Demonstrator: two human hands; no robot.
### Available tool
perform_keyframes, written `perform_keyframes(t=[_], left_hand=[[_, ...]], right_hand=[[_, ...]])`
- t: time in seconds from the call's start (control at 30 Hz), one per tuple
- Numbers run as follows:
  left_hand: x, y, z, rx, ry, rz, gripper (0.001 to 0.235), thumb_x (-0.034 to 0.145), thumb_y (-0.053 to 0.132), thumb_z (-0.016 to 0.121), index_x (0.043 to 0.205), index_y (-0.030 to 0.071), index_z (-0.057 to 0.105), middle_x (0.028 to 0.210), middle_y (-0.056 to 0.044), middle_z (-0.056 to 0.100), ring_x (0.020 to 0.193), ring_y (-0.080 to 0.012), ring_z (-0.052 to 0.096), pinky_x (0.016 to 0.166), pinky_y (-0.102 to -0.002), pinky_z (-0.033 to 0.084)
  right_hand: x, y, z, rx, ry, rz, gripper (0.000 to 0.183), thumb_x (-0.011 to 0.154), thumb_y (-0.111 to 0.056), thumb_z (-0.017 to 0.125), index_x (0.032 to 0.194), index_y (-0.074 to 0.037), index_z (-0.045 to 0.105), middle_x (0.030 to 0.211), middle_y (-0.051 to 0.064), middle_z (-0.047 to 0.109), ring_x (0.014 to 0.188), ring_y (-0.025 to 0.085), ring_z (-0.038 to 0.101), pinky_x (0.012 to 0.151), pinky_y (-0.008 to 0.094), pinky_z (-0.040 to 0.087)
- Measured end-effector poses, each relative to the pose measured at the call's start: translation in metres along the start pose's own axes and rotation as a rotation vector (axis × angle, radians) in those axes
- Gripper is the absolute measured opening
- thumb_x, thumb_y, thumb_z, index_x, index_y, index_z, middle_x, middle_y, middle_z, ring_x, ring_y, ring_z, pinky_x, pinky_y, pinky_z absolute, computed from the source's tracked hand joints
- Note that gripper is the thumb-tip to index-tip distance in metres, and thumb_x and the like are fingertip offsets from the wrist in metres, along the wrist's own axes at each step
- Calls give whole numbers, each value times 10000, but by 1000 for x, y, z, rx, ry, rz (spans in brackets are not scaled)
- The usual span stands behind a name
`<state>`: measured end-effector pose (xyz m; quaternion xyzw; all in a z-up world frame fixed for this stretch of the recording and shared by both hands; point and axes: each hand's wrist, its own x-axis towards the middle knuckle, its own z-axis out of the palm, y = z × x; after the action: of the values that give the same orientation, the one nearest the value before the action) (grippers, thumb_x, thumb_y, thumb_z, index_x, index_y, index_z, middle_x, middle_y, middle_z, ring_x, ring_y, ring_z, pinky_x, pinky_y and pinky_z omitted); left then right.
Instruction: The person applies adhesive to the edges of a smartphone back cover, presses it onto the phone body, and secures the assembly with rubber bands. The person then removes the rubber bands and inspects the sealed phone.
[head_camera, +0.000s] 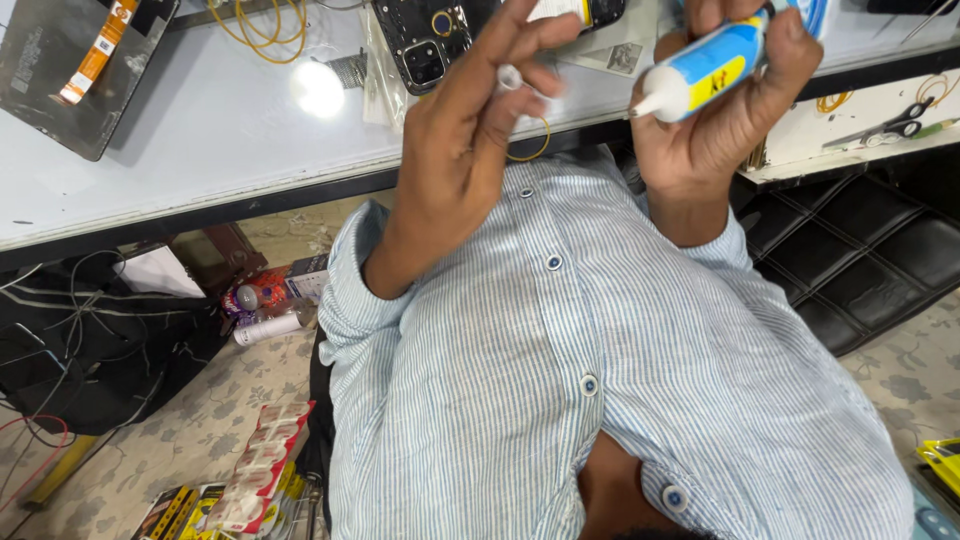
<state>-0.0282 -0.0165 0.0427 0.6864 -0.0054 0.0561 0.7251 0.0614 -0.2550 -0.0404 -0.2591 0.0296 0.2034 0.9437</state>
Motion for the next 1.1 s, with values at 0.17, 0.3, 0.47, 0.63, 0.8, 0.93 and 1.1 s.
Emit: perform_keyframes(t=[0.17, 0.3, 0.47, 0.63, 0.8, 0.93, 1.1], left_hand=[[-8, 1, 19, -371, 11, -19, 409, 1153, -79, 596, 1500, 68, 437, 1477, -114, 584, 1328, -173, 677, 1039, -243, 629], [-14, 7, 20, -60, 16, 37, 363, 1022, -48, 749, 1353, 48, 635, 1211, -99, 732, 1085, -137, 754, 893, -235, 654], [-12, 7, 22, 136, 57, 172, 424, 946, 5, 836, 1321, 103, 663, 1086, -59, 730, 838, -90, 718, 710, -190, 607], [-13, 4, 31, 122, 55, 215, 425, 967, 21, 823, 1342, 107, 642, 1089, -59, 718, 816, -85, 723, 681, -176, 616], [-13, 2, 32, 151, 54, 219, 404, 919, 84, 856, 1283, 81, 682, 998, -45, 707, 737, -82, 643, 585, -199, 540], [-11, 4, 32, 145, 32, 245, 371, 982, 70, 811, 1314, 107, 648, 1074, -53, 692, 786, -91, 691, 654, -198, 579], [-9, 3, 31, 141, -8, 261, 403, 1001, 1, 777, 1357, 114, 628, 1077, -39, 659, 837, -86, 689, 702, -183, 601]], right_hand=[[9, 7, -11, -121, -111, -85, 362, 1126, -461, 546, 1046, -109, 549, 807, -5, 549, 439, 62, 386, 395, 226, 303], [13, 22, -5, -615, -180, -398, 392, 1077, -172, 649, 1369, -204, 389, 983, 32, 565, 595, 101, 437, 483, 249, 401], [-9, 18, 16, -1400, -157, -574, 1018, 1105, 79, 746, 1555, -307, -81, 1135, 26, 525, 843, 113, 521, 805, 222, 496], [-13, 16, 22, -1677, -126, -679, 1253, 1087, 176, 781, 1615, -356, -223, 1173, 70, 522, 939, 149, 568, 911, 265, 526], [-8, 19, 23, -1589, -116, -669, 1240, 1077, 179, 787, 1626, -359, -187, 1074, 51, 530, 819, 137, 523, 815, 265, 525], [-12, 22, 18, -1518, -105, -645, 1211, 1104, 155, 787, 1636, -386, -156, 1038, 43, 506, 800, 151, 505, 792, 276, 523], [-2, 29, -4, -1268, -98, -601, 904, 1156, 1, 706, 1608, -347, 5, 971, 67, 512, 655, 164, 478, 616, 292, 498]])
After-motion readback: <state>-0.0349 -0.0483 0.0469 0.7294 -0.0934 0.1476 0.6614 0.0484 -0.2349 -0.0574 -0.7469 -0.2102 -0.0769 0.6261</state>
